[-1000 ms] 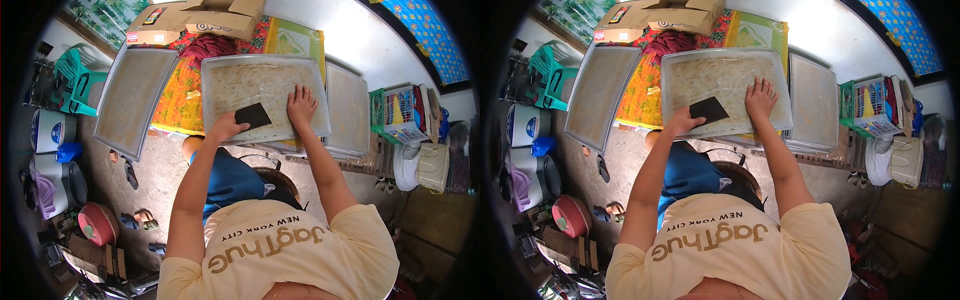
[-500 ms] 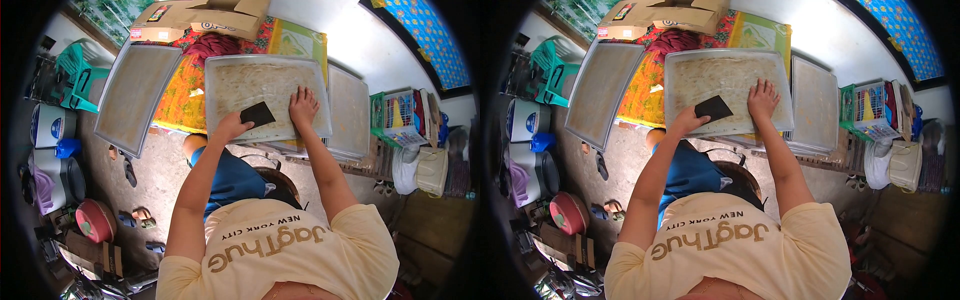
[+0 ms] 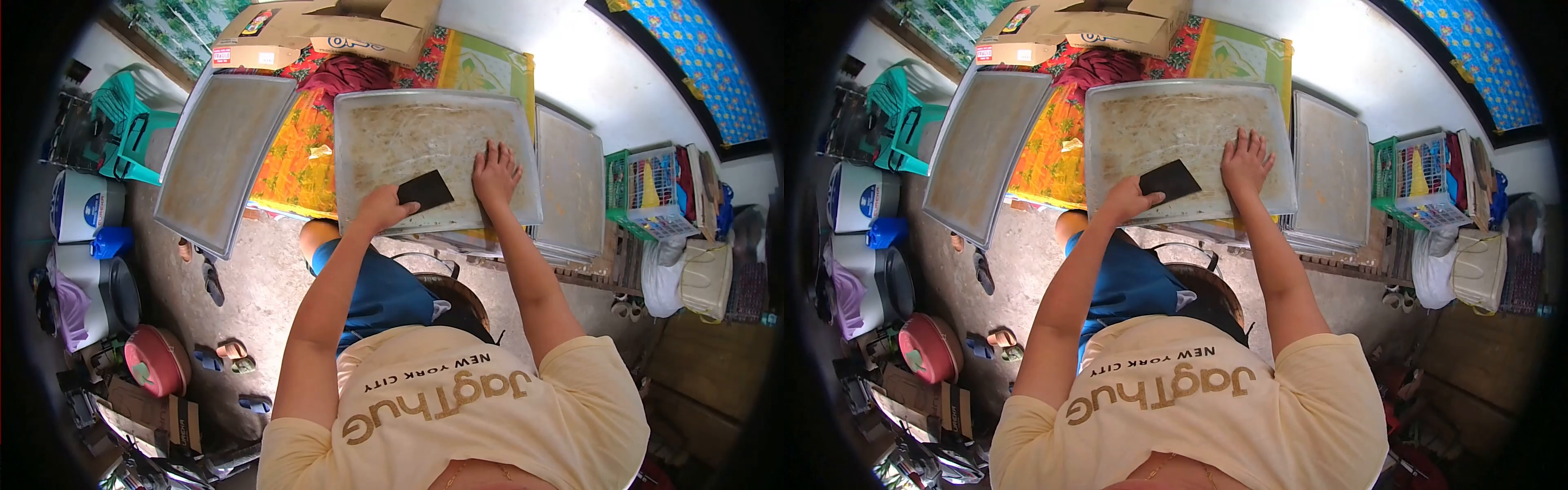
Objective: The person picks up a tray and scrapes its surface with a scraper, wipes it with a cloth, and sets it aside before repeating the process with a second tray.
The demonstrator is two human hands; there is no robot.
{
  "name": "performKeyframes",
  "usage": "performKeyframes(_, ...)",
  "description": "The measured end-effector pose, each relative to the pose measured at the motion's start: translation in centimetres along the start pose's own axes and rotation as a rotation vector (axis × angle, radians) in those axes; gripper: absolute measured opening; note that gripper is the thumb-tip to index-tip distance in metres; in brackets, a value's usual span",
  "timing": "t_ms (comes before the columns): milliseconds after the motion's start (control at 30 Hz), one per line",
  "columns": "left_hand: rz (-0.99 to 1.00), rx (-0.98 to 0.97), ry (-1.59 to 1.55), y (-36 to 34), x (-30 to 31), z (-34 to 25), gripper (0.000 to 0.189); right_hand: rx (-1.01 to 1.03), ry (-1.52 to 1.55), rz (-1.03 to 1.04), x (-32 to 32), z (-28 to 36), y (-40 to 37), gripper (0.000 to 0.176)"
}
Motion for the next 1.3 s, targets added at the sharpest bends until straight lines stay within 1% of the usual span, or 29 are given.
performKeyframes(100, 0.031, 0.02, 0.035, -0.1, 0.3, -0.7, 0.036, -0.005, -0.005, 0.011, 0.0, -0.1, -0.1, 0.052)
performKeyframes(200, 0.025, -0.025, 0.002, -0.5, 0.4, -1.2, 0.036, -0.003, -0.005, 0.011, 0.0, 0.0, 0.0, 0.052)
performKeyframes(300, -0.003, -0.029, 0.033, 0.4, -0.4, -0.3, 0.036, 0.0, -0.007, 0.006, 0.0, -0.1, -0.1, 0.052)
performKeyframes(400, 0.064, 0.011, 0.032, 0.3, -0.3, -0.7, 0.035, 0.0, -0.012, 0.003, -0.1, 0.0, 0.0, 0.052)
performKeyframes(500, 0.015, -0.033, 0.047, 0.1, -0.1, -1.3, 0.036, -0.002, -0.016, 0.002, -0.1, -0.2, -0.1, 0.052)
performKeyframes(600, 0.012, -0.012, 0.046, 0.2, -0.2, -1.2, 0.036, 0.003, -0.011, -0.005, 0.0, 0.0, 0.0, 0.052)
performKeyframes(700, 0.017, -0.032, 0.059, 0.2, -0.1, -1.8, 0.035, 0.007, -0.019, -0.015, -0.1, -0.2, -0.1, 0.052)
performKeyframes(800, 0.011, 0.012, 0.045, 0.1, 0.0, -2.4, 0.035, 0.008, -0.012, -0.018, 0.0, 0.0, 0.0, 0.051)
performKeyframes(900, 0.019, -0.033, -0.014, 0.7, -0.3, -1.7, 0.033, 0.01, -0.018, -0.029, -0.2, -0.2, -0.1, 0.051)
performKeyframes(967, 0.017, -0.001, 0.022, 0.5, -0.2, -2.2, 0.032, 0.016, -0.013, -0.034, -0.2, 0.0, 0.0, 0.051)
performKeyframes(1000, 0.019, 0.015, 0.041, 0.4, -0.1, -2.3, 0.032, 0.012, -0.007, -0.031, -0.2, 0.0, 0.0, 0.051)
performKeyframes(1100, 0.047, 0.005, -0.041, 1.0, -0.5, -1.4, 0.03, 0.009, -0.015, -0.02, -0.1, -0.1, -0.2, 0.051)
performKeyframes(1200, 0.069, -0.029, 0.027, 0.9, -0.3, -1.9, 0.03, 0.01, -0.017, -0.013, -0.1, -0.1, -0.1, 0.051)
performKeyframes(1300, 0.077, -0.006, 0.015, 0.7, -0.1, -2.1, 0.03, 0.008, -0.011, -0.009, -0.1, -0.1, -0.1, 0.051)
Point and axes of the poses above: each hand's wrist, its own y-axis towards the middle knuckle, its own x-axis out of the back of the hand, z = x × y, the point moved 3 cm from there along y, towards the middle knuckle, and after that the axes turned 5 degrees about z, right-handed, at the moved point
